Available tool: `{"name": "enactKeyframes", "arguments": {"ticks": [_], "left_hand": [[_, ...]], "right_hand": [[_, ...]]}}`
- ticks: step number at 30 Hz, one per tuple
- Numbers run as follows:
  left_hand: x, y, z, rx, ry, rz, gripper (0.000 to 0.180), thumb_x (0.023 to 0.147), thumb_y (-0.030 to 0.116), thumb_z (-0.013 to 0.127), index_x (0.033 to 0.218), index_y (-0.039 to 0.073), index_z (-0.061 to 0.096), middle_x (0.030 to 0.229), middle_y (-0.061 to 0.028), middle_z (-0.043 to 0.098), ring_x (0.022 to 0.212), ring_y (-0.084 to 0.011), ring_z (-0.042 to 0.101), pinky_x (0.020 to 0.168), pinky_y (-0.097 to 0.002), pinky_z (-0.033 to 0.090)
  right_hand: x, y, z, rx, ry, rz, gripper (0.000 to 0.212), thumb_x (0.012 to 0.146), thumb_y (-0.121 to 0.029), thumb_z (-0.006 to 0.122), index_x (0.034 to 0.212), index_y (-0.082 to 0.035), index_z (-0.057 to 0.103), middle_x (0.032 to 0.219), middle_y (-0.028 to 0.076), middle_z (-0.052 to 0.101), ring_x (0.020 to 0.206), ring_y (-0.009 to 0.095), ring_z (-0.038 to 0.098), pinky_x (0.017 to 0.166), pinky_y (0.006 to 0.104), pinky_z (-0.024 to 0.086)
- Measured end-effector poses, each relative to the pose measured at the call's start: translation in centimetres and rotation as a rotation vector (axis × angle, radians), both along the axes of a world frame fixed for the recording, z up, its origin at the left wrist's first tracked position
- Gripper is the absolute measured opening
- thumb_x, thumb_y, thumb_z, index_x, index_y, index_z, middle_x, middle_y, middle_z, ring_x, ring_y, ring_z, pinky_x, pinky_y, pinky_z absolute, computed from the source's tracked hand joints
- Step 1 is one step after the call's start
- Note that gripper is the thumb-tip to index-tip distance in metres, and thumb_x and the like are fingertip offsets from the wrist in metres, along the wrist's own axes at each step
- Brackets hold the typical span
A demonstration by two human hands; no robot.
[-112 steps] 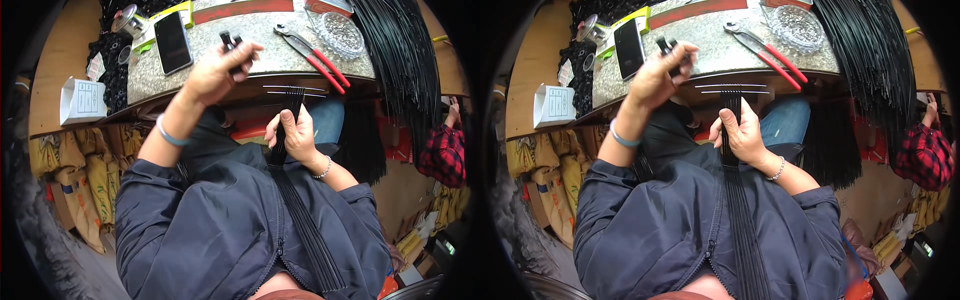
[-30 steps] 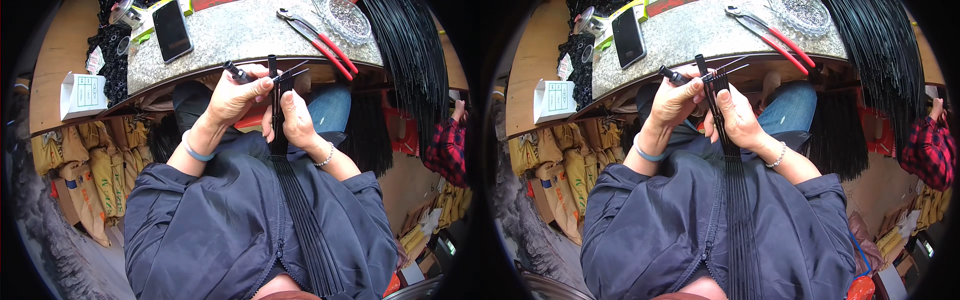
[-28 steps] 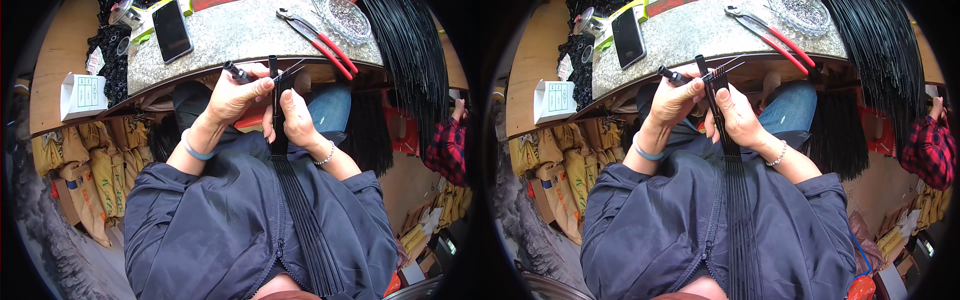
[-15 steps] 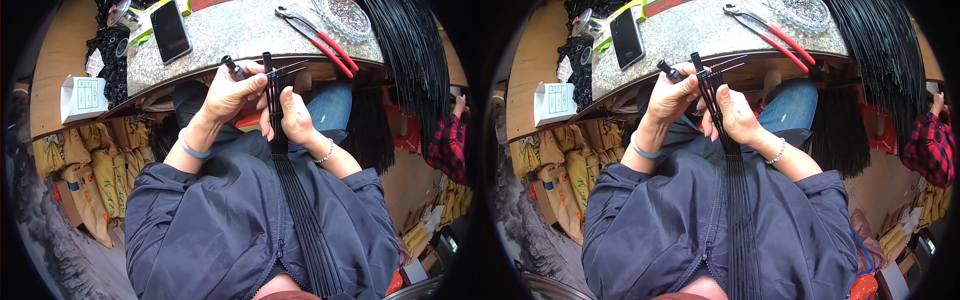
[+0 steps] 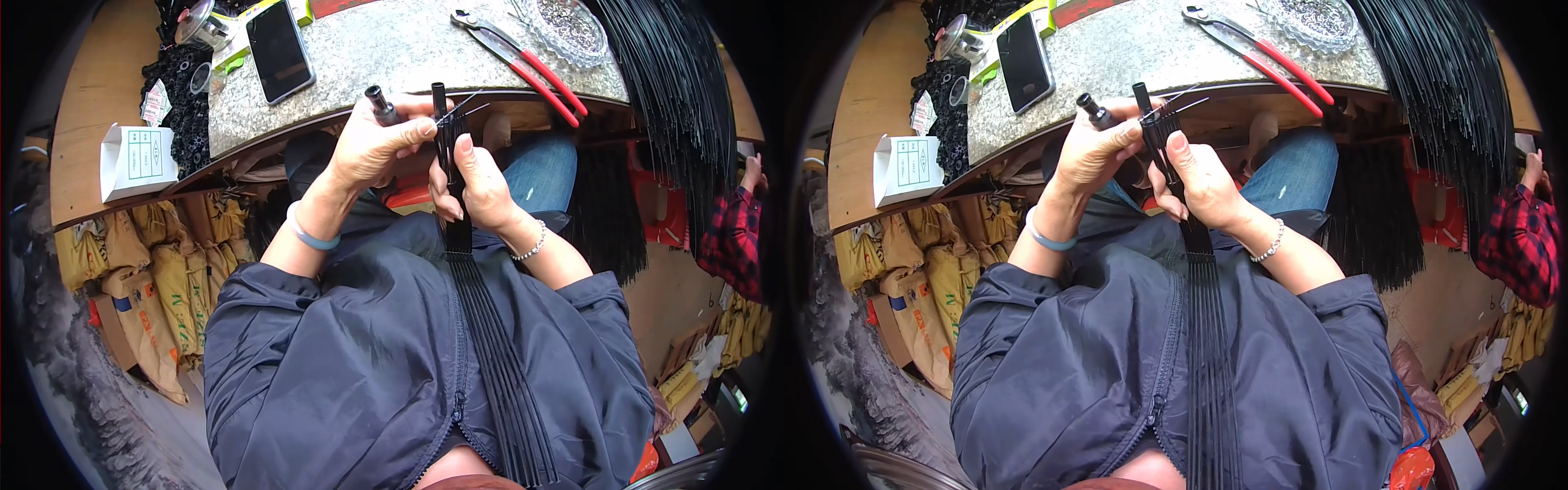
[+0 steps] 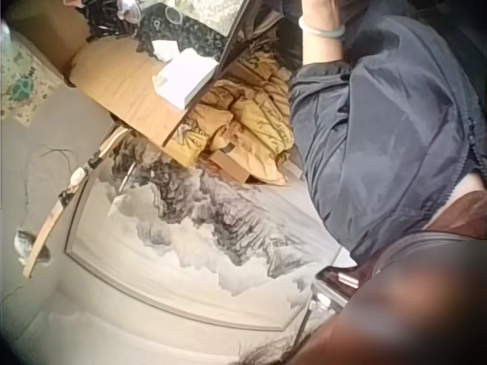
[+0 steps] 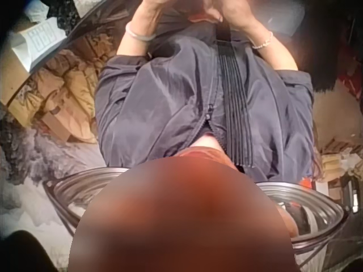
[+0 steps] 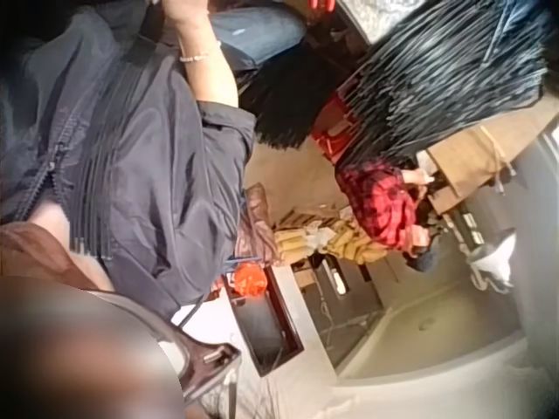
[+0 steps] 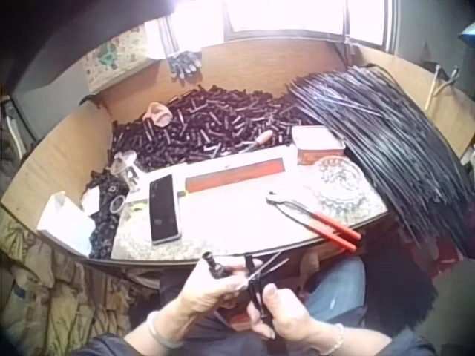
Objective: Assembling cable bundles by attaching connectors and securing them using pliers.
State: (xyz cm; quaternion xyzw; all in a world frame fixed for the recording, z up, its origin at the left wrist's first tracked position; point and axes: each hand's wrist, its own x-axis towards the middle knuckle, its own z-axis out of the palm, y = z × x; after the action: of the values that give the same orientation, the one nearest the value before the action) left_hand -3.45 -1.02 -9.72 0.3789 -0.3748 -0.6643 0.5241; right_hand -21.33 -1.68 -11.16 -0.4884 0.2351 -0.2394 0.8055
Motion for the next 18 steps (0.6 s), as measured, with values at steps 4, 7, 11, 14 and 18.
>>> {"name": "enactKeyframes", "arguments": {"ticks": [4, 7, 11, 14, 18], "left_hand": [[0.1, -0.5, 0.4, -0.116, 0.106, 0.242, 0.05, 0.092, 0.025, 0.053, 0.129, -0.003, 0.034, 0.095, -0.0069, 0.058, 0.078, -0.0076, 0.052, 0.069, -0.019, 0.043], [-0.6, -1.2, 3.2, -0.133, 0.186, 0.262, 0.042, 0.096, 0.029, 0.042, 0.124, -0.002, 0.037, 0.122, -0.0238, 0.049, 0.112, -0.0279, 0.053, 0.094, -0.0342, 0.045], [-1.4, -2.4, 4.2, -0.142, 0.226, 0.056, 0.032, 0.096, 0.029, 0.042, 0.109, 0.001, 0.05, 0.128, -0.0269, 0.044, 0.118, -0.0343, 0.048, 0.099, -0.041, 0.041], [-1.9, -2.5, 4.5, -0.087, 0.17, 0.0, 0.036, 0.094, 0.032, 0.045, 0.11, 0.001, 0.053, 0.12, -0.0233, 0.053, 0.114, -0.0295, 0.052, 0.096, -0.0372, 0.043], [-1.8, -2.2, 4.3, -0.01, 0.013, 0.0, 0.038, 0.092, 0.03, 0.052, 0.112, -0.002, 0.054, 0.108, -0.0128, 0.06, 0.102, -0.016, 0.058, 0.086, -0.0269, 0.048]], "right_hand": [[0.1, 0.2, 0.3, 0.042, 0.019, -0.07, 0.062, 0.092, -0.058, 0.026, 0.069, -0.004, 0.047, 0.046, 0.005, 0.045, 0.037, 0.011, 0.04, 0.04, 0.0237, 0.037], [0.2, 0.4, 0.4, 0.013, 0.039, -0.088, 0.063, 0.092, -0.058, 0.026, 0.07, -0.004, 0.048, 0.046, 0.005, 0.045, 0.037, 0.011, 0.041, 0.04, 0.0237, 0.037], [0.2, 0.5, 0.5, -0.025, 0.05, -0.09, 0.063, 0.092, -0.058, 0.026, 0.071, -0.003, 0.048, 0.047, 0.005, 0.046, 0.038, 0.012, 0.042, 0.041, 0.0239, 0.038], [0.0, 0.5, 0.3, -0.033, 0.051, -0.113, 0.063, 0.092, -0.058, 0.027, 0.071, -0.003, 0.048, 0.047, 0.005, 0.046, 0.038, 0.012, 0.043, 0.041, 0.024, 0.039], [0.0, 0.5, 0.3, -0.018, 0.053, -0.137, 0.063, 0.092, -0.058, 0.027, 0.071, -0.004, 0.048, 0.047, 0.005, 0.046, 0.038, 0.012, 0.043, 0.041, 0.0238, 0.038]]}}
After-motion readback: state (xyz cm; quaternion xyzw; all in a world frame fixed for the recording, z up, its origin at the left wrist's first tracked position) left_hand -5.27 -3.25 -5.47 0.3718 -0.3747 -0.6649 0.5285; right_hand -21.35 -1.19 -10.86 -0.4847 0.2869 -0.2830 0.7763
